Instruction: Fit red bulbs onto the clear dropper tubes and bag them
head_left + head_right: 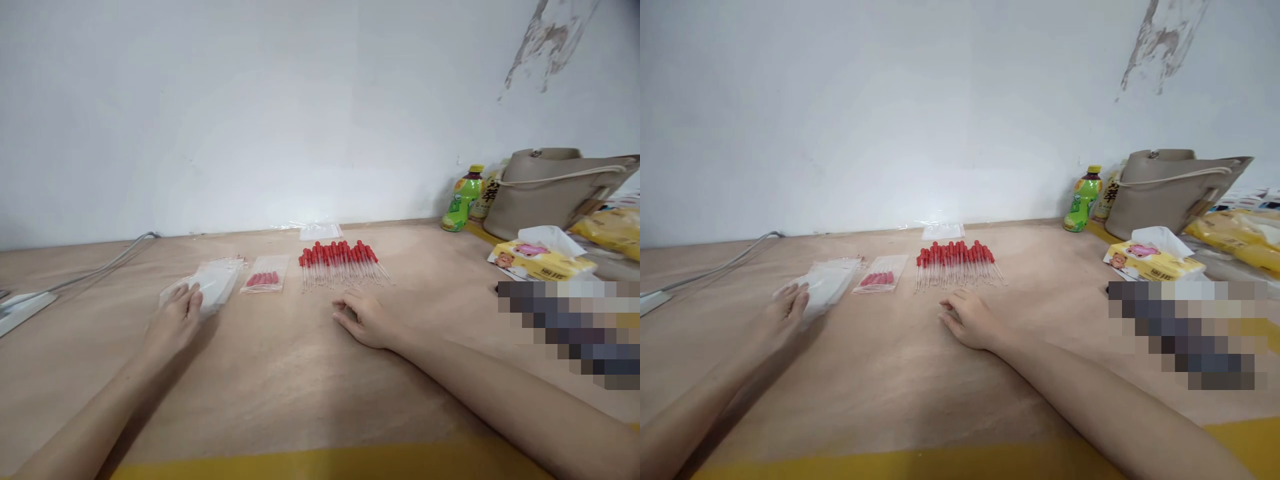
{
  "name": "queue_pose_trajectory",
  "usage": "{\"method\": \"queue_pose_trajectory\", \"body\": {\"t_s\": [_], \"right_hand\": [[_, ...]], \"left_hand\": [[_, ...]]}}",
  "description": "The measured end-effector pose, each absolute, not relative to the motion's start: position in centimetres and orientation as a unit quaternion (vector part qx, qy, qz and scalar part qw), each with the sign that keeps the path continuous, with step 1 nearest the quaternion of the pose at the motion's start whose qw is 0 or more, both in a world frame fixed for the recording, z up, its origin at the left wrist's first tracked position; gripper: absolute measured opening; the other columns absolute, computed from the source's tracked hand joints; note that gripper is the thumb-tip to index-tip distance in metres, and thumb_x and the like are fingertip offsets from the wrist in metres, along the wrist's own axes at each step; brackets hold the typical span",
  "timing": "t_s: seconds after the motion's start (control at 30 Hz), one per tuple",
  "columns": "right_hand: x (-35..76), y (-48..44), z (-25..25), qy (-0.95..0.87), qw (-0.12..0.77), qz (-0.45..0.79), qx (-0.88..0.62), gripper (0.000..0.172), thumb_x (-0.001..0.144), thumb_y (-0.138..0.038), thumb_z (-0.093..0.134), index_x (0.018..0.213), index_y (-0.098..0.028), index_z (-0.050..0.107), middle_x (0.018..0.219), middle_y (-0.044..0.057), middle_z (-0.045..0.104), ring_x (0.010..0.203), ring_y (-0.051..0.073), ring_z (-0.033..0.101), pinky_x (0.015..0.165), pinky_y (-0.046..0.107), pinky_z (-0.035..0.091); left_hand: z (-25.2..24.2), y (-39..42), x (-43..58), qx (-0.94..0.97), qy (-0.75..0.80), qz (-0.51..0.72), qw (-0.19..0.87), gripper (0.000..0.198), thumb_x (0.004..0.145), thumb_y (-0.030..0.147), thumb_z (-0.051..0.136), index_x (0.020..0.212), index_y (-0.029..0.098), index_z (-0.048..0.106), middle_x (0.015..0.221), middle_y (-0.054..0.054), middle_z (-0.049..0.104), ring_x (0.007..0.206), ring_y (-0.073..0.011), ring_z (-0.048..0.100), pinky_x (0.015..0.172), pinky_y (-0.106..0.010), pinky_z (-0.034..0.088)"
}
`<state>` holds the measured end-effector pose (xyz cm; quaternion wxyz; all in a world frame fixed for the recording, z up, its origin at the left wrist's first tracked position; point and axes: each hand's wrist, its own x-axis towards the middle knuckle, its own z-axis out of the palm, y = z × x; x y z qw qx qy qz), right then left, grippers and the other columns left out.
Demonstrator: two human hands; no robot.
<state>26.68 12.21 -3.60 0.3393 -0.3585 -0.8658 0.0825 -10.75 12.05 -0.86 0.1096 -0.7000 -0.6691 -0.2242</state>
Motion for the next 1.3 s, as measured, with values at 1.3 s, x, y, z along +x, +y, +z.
{"method": "queue_pose_trajectory", "body": {"t_s": [1.3], "right_hand": [[27.3,22.6,2.0,-0.596,0.504,0.100,-0.617,0.024,0.080,-0.038,0.046,0.086,-0.016,0.053,0.083,0.007,0.062,0.079,0.017,0.057,0.070,0.029,0.040]], "left_hand": [[-1.9,9.1,2.5,-0.901,-0.397,-0.137,-0.114,0.044,0.085,0.031,0.042,0.129,0.026,0.038,0.139,-0.004,0.031,0.127,-0.0227,0.028,0.105,-0.045,0.024]]}}
